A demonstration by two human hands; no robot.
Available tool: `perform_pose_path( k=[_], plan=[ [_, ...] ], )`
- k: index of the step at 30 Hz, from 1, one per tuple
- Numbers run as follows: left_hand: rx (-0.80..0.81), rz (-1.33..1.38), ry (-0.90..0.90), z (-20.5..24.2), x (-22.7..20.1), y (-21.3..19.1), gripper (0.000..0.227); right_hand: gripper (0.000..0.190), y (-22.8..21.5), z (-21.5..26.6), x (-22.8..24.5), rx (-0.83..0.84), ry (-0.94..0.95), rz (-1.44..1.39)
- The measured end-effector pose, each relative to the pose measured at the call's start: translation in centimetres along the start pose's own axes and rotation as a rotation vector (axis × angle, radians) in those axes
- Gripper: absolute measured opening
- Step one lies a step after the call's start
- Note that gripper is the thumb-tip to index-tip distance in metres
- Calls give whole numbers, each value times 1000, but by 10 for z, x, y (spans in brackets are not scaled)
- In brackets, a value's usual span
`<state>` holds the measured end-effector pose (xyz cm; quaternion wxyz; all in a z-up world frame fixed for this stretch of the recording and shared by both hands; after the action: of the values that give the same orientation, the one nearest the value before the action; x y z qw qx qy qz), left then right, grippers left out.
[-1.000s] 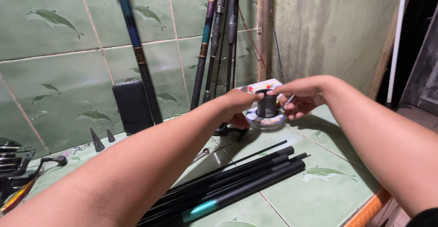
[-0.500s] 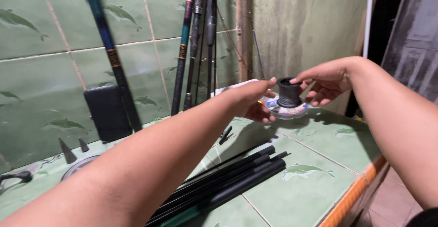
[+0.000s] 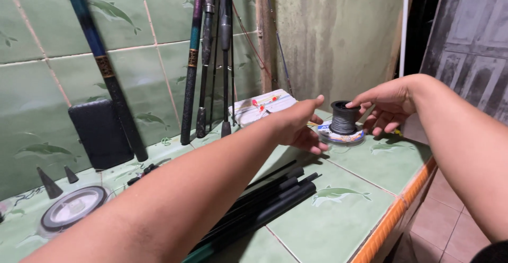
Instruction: Assembling fishing rods by attaching reels and organizing small tackle components.
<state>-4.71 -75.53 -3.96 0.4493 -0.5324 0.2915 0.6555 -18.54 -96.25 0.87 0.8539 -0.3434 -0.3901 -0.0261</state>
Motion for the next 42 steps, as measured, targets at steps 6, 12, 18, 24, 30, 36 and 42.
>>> perform_pose_path(
  k=[6,12,18,24,30,36,42],
  plan=[
    [-180,-116,55,47,-13,-59,56,58,-10,10,29,-347,-173,6],
    [-433,-322,100,137,-21,-127,31,33,52,68,98,-168,-572,-119],
    [-680,-497,63,198,3,-178,32,30,160,72,138,46,-643,195],
    [-743,-714,1,227,26,-205,26,24,234,45,151,95,-753,570],
    [-624,-810,81,186,49,-185,25,19,248,10,139,88,-799,628],
    [-557,-799,239,119,33,-149,16,17,181,18,124,-55,-712,608],
    [-475,-914,289,20,37,-121,27,29,143,-22,104,-161,-635,701]
  ],
)
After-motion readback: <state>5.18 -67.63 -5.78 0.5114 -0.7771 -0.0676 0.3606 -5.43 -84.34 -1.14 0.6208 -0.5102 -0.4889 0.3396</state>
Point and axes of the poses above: each hand's wrist, its own z-axis away from the middle knuckle, its own y-axis out of the palm, x = y × z, the point moved 1 cm from there along -z, towards the middle knuckle, and after that the axes turned 8 degrees about -x, right-handed, at the moved point
